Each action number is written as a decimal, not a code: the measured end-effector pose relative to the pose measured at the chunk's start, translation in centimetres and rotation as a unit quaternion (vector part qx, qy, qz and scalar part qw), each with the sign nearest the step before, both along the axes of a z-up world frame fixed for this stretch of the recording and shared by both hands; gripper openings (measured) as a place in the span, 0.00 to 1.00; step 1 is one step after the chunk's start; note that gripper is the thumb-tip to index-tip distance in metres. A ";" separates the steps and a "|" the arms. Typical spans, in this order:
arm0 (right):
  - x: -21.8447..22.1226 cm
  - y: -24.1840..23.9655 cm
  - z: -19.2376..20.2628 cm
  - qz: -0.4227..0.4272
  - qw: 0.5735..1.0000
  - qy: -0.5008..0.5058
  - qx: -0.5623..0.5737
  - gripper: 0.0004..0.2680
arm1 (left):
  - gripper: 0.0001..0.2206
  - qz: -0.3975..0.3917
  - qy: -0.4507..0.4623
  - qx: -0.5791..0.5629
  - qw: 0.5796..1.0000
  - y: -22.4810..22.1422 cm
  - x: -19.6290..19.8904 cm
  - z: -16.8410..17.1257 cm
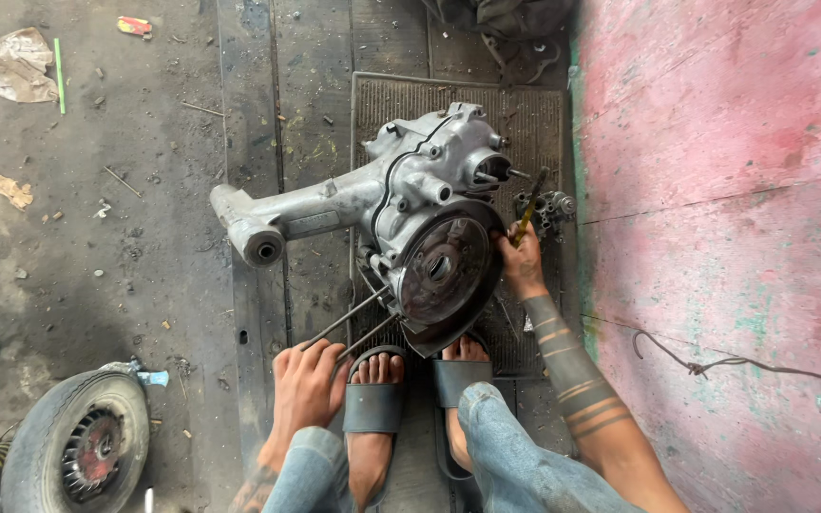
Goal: The person cleans a metal engine casing by scraping residue from its surface with a small tool and wiping the part by hand.
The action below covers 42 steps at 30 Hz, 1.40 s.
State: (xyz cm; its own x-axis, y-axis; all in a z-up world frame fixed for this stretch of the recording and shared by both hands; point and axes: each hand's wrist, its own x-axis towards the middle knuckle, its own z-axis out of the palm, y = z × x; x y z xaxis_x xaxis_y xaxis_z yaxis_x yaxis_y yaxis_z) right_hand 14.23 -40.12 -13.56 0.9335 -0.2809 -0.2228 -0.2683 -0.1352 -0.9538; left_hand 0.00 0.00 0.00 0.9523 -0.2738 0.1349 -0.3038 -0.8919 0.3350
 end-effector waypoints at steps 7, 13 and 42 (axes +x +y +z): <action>0.4 1.2 0.8 0.000 1.000 -0.018 0.009 0.13 | 0.21 0.001 0.223 -0.084 0.971 0.3 1.6 0.0; 0.2 2.3 3.5 -0.054 0.998 -0.039 -0.011 0.10 | 0.21 -0.010 0.174 -0.147 0.974 1.2 2.6 2.6; 4.1 -2.7 22.8 0.140 0.925 0.147 -0.320 0.10 | 0.21 -0.079 0.141 -0.263 0.951 1.2 15.6 18.7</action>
